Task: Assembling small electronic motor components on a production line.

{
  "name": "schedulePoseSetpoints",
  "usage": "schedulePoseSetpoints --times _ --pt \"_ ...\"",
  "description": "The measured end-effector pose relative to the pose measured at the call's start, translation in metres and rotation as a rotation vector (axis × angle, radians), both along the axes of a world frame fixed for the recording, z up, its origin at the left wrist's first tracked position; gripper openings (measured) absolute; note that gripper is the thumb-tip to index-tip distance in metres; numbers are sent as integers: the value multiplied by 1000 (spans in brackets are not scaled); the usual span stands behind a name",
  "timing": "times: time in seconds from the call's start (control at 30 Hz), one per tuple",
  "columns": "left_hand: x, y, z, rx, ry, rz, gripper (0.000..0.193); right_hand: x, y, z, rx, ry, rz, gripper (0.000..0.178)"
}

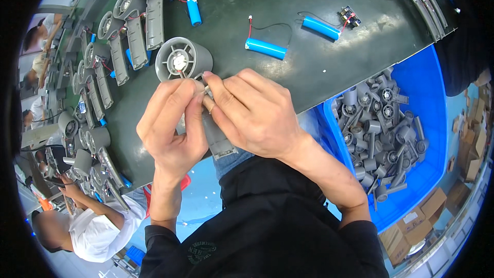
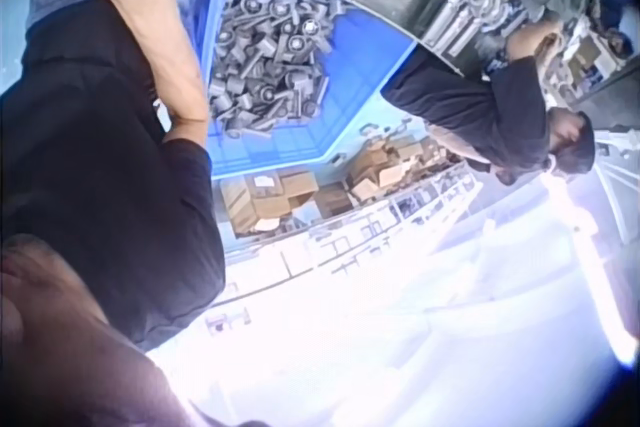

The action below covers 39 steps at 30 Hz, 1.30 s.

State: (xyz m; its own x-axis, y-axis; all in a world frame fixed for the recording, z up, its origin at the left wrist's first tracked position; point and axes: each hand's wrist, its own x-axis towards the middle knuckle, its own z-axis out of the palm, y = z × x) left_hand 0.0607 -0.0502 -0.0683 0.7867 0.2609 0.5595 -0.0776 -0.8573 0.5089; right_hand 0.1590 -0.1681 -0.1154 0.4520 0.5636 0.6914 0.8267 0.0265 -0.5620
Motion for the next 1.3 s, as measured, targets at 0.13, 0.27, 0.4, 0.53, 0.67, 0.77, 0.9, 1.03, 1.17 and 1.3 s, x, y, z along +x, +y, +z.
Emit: schedulePoseSetpoints --times 0.13,0.27,0.4,0.53,0.67,0.77,0.9,1.03,1.17,1.3 --pt "2 -3 2 -45 13 17 21 -1 -1 2 17 17 1 37" --pt "-1 3 16 -11 38 24 25 -6 -2 7 -26 231 -10 30" --pt "-5 29 23 29 178 149 60 -13 -12 16 -117 549 2 32" --pt "-5 35 16 -185 166 103 70 -14 -14 22 -85 722 41 35" --pt "-5 27 47 27 -100 78 69 -10 -17 30 102 665 125 40" --pt "-3 18 76 118 -196 78 70 -1 -12 39 287 504 191 42" --pt "1 23 103 233 -277 76 71 12 -4 67 396 386 252 42" --pt "10 32 120 257 -315 89 72 23 11 84 422 357 275 42" --pt "24 50 132 221 -339 90 72 37 35 98 430 342 296 41" --pt "73 106 139 224 -302 163 62 72 86 122 202 400 152 36"
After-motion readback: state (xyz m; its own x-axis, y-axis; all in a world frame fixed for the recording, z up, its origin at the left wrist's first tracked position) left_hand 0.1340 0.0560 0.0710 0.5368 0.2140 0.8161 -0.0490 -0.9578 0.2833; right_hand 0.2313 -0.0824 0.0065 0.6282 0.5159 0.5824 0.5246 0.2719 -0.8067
